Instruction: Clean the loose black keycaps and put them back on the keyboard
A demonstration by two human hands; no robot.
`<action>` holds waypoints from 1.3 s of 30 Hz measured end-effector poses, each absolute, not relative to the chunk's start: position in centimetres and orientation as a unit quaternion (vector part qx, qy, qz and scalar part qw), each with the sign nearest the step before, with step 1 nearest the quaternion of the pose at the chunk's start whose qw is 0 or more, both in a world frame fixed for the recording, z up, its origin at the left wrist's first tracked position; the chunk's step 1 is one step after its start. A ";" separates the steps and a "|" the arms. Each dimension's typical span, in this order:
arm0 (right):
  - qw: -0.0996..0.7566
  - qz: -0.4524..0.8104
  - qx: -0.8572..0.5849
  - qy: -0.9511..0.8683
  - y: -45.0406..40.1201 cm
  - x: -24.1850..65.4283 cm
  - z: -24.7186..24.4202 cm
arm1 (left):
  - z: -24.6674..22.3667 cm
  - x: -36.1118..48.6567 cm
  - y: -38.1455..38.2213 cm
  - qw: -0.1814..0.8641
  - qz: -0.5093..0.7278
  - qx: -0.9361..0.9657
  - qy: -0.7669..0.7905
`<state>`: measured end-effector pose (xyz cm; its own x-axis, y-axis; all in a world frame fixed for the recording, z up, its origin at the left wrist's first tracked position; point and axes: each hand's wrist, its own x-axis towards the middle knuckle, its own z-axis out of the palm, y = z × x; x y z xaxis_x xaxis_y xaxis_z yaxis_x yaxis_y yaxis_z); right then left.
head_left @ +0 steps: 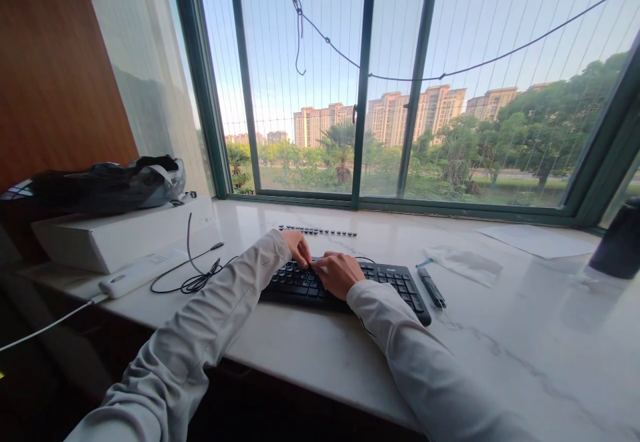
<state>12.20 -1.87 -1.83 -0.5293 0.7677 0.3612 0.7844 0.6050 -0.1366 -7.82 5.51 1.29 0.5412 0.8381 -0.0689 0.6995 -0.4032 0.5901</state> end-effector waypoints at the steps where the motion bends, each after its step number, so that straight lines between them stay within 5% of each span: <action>1: 0.190 -0.021 -0.442 -0.876 -1.9 12.2 -1.8 | 1.3 -7.8 5.5 0.288 0.120 0.828 0.466; 39: 0.155 0.032 -0.500 -0.852 -1.3 11.8 -1.8 | 1.1 -7.4 7.2 0.228 0.037 0.833 0.502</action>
<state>11.78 -1.35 -1.76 -0.4531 0.8608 0.2317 0.8410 0.4989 -0.2091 -7.40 7.24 1.05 0.4924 0.8542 -0.1671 0.8201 -0.3911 0.4176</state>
